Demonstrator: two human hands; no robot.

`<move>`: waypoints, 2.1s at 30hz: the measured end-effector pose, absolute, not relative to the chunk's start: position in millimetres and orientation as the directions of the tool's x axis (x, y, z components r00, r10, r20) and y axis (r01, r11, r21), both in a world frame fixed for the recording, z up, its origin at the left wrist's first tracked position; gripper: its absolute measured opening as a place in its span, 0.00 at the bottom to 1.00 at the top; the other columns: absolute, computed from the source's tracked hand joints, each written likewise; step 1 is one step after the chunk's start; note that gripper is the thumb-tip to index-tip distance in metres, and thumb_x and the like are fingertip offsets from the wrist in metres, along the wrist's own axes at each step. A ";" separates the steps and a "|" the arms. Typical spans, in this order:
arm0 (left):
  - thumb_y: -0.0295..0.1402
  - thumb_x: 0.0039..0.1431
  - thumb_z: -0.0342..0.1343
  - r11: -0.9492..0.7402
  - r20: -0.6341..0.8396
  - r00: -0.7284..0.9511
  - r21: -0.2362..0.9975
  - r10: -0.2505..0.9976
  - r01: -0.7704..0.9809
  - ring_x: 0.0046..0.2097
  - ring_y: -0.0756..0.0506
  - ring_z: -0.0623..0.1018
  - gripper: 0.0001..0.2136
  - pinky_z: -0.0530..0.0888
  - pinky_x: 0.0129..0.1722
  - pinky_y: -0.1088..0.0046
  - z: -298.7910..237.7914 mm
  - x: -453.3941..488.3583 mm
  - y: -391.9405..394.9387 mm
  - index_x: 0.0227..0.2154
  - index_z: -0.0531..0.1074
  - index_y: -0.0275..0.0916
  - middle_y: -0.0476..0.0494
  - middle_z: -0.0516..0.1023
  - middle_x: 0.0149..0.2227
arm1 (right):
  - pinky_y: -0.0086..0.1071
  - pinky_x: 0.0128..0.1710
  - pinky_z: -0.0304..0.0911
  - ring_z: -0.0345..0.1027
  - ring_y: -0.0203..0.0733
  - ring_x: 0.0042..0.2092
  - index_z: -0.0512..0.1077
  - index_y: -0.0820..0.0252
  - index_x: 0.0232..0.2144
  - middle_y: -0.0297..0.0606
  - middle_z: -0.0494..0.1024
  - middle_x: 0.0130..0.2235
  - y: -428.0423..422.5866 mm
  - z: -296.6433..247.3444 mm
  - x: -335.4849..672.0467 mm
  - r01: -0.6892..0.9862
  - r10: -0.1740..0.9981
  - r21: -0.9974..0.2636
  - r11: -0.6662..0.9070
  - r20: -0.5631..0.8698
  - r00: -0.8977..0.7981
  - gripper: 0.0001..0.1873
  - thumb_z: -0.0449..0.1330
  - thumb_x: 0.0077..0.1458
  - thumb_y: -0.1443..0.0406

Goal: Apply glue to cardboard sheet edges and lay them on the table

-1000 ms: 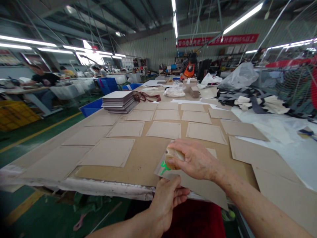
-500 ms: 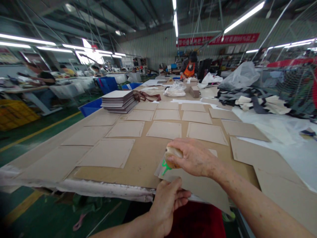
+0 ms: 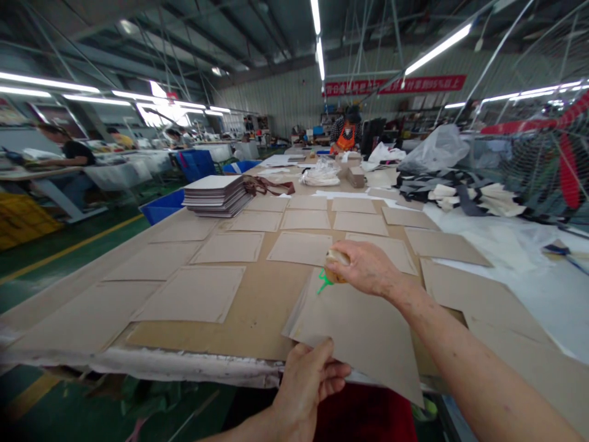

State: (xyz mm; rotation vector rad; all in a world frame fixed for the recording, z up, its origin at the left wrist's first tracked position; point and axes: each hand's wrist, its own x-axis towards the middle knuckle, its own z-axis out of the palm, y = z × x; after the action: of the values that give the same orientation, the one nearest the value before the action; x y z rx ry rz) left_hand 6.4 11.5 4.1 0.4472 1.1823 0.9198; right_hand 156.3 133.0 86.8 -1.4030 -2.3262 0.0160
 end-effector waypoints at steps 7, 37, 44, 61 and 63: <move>0.34 0.56 0.52 0.562 -0.566 0.101 0.750 0.818 -0.349 0.28 0.48 0.79 0.09 0.71 0.21 0.81 -6.3 7.6 14.9 0.32 0.70 0.30 0.38 0.77 0.30 | 0.35 0.39 0.59 0.67 0.48 0.43 0.72 0.57 0.39 0.38 0.75 0.43 145.3 85.9 162.7 0.867 0.849 -0.202 0.455 0.392 -0.354 0.13 0.55 0.59 0.56; 0.30 0.55 0.58 0.555 -0.573 0.081 0.736 0.816 -0.388 0.33 0.44 0.80 0.08 0.77 0.31 0.71 -0.7 0.5 14.0 0.30 0.63 0.35 0.40 0.77 0.30 | 0.31 0.28 0.55 0.66 0.44 0.31 0.71 0.56 0.42 0.34 0.73 0.30 71.7 97.4 277.4 0.975 0.969 -0.186 0.122 0.233 -0.077 0.17 0.54 0.57 0.53; 0.28 0.55 0.57 0.505 -0.530 0.067 0.751 0.845 -0.425 0.33 0.44 0.80 0.07 0.78 0.33 0.71 -3.4 -5.8 13.2 0.33 0.64 0.35 0.41 0.76 0.31 | 0.33 0.32 0.58 0.67 0.46 0.35 0.71 0.55 0.41 0.34 0.75 0.35 61.3 92.8 276.6 0.969 0.953 -0.190 0.158 0.284 -0.100 0.15 0.54 0.57 0.53; 0.27 0.56 0.57 0.492 -0.525 0.050 0.756 0.850 -0.431 0.38 0.39 0.80 0.07 0.79 0.38 0.66 -5.0 -12.2 20.0 0.31 0.62 0.35 0.40 0.74 0.33 | 0.38 0.44 0.60 0.67 0.49 0.43 0.70 0.56 0.45 0.37 0.74 0.44 54.5 92.1 264.8 0.945 0.938 -0.208 0.254 0.290 -0.189 0.18 0.55 0.57 0.53; 0.28 0.56 0.57 0.486 -0.516 0.050 0.765 0.855 -0.422 0.38 0.39 0.80 0.06 0.79 0.37 0.66 -5.8 -11.9 20.3 0.32 0.63 0.34 0.39 0.74 0.33 | 0.38 0.45 0.60 0.67 0.49 0.44 0.70 0.55 0.46 0.37 0.74 0.44 37.6 94.1 261.2 0.935 0.939 -0.215 0.281 0.265 -0.221 0.18 0.54 0.58 0.53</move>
State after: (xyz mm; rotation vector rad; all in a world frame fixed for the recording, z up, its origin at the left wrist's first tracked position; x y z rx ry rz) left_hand -11.9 20.3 -5.8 0.4720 1.1445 1.0292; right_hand 261.2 37.6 94.1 -1.7003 -2.2160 0.0135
